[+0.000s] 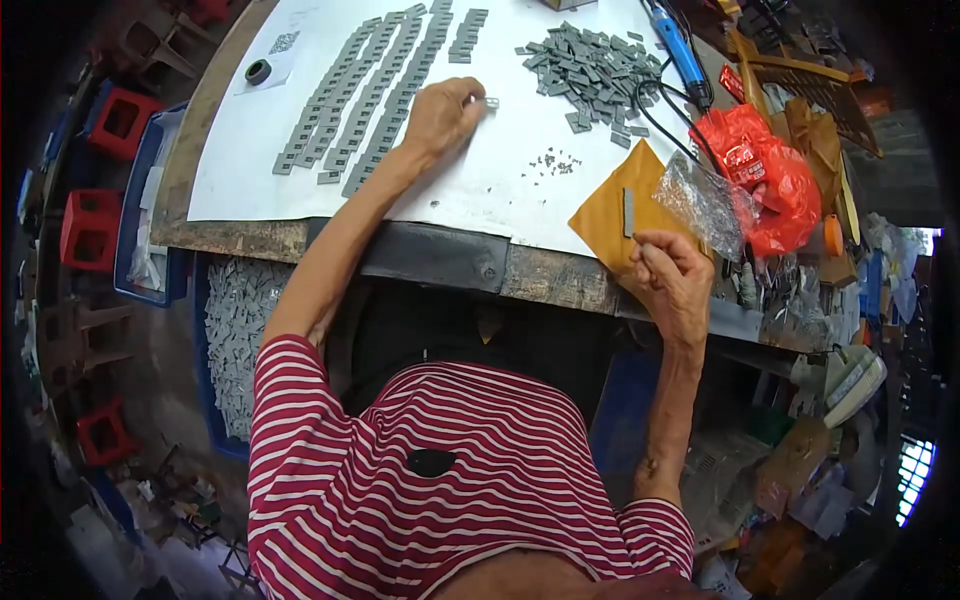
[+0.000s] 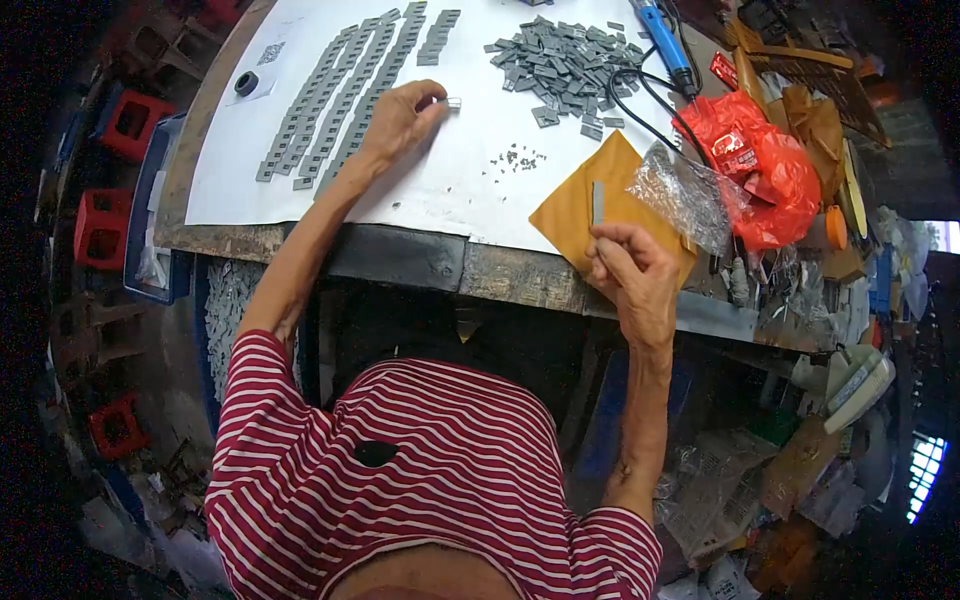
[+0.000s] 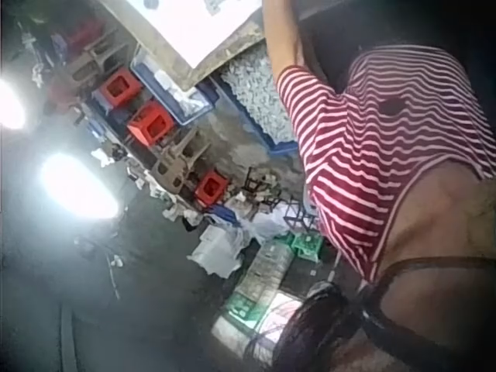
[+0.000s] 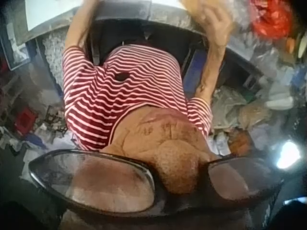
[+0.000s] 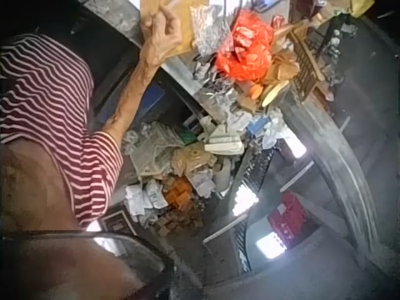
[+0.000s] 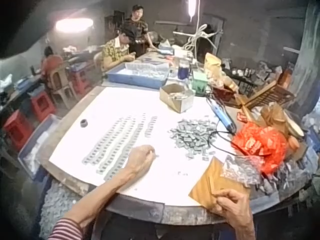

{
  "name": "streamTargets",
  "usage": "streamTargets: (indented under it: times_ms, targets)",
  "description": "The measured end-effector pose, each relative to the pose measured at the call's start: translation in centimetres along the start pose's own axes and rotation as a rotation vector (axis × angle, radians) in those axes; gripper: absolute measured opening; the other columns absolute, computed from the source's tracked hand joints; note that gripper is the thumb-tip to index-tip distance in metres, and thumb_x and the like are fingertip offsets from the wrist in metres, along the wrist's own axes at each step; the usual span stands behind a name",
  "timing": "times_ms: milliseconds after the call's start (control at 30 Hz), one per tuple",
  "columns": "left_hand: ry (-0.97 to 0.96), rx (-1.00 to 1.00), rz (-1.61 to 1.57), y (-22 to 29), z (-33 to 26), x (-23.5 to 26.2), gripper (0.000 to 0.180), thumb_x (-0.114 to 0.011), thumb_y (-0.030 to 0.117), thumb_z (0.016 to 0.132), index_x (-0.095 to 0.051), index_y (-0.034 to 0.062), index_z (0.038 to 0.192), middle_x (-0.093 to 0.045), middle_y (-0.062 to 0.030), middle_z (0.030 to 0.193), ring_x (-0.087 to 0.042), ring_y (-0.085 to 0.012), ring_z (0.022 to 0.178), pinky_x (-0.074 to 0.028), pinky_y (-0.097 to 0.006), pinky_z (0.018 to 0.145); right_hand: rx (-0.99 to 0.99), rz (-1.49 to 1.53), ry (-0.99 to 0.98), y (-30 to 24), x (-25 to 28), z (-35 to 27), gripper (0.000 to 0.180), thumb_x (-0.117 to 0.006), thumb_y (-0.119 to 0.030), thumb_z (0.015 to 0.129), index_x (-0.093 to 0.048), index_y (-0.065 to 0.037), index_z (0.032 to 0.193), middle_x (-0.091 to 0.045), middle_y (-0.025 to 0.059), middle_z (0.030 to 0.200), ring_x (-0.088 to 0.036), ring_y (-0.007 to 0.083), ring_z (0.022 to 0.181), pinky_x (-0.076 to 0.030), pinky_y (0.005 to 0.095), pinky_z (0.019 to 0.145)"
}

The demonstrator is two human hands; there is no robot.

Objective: Sorting and inspecting small metal components by hand at an industrial workbench.

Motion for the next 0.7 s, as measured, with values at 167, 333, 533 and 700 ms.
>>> streamTargets:
  times_ms: [167, 333, 533, 700]
  targets:
    - [0.095, -0.039, 0.16, -2.1, 1.4, -0.1, 0.018, -0.062, 0.016, 0.074, -0.063, 0.0036, 0.086, -0.061, -0.0114, 0.071, -0.057, -0.022, 0.061, -0.046, -0.031, 0.059, 0.003, 0.042, 0.019, 0.7, 1.9, -1.4, 0.016, -0.054, -0.004, 0.083, -0.057, 0.005, 0.096, -0.058, 0.0062, 0.078, -0.049, 0.0077, 0.06, -0.039, 0.0183, 0.055]
    - [0.087, -0.04, 0.26, -2.2, 1.7, 0.1, 0.017, -0.064, 0.016, 0.072, -0.064, 0.005, 0.085, -0.062, -0.01, 0.074, -0.059, -0.0219, 0.063, -0.046, -0.031, 0.059, -0.02, 0.081, 0.068, 0.9, 3.1, -2.6, 0.016, -0.055, -0.004, 0.083, -0.057, 0.005, 0.096, -0.058, 0.0067, 0.078, -0.049, 0.0078, 0.06, -0.039, 0.0184, 0.054]
    - [0.105, -0.076, 0.293, -2.4, 2.0, 0.0, 0.016, -0.064, 0.013, 0.07, -0.064, 0.005, 0.084, -0.062, -0.0106, 0.075, -0.059, -0.0229, 0.065, -0.047, -0.032, 0.06, 0.02, 0.092, 0.083, 0.6, 3.8, -3.0, 0.016, -0.056, -0.004, 0.083, -0.057, 0.004, 0.097, -0.058, 0.0067, 0.078, -0.05, 0.0077, 0.06, -0.04, 0.0185, 0.053]
    - [0.088, -0.073, 0.291, -2.6, 2.7, 0.1, 0.014, -0.064, 0.011, 0.069, -0.063, 0.0043, 0.082, -0.062, -0.0108, 0.075, -0.06, -0.0229, 0.066, -0.048, -0.031, 0.061, 0.044, 0.102, 0.084, 1.0, 4.5, -2.8, 0.016, -0.056, -0.005, 0.082, -0.057, 0.004, 0.096, -0.058, 0.0068, 0.078, -0.05, 0.0074, 0.06, -0.039, 0.018, 0.053]
Point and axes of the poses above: each hand's wrist, its own z-axis towards the middle knuckle, its own x-axis out of the back of the hand, y = z × x, the point moved 2 cm from there along z, towards the middle knuckle
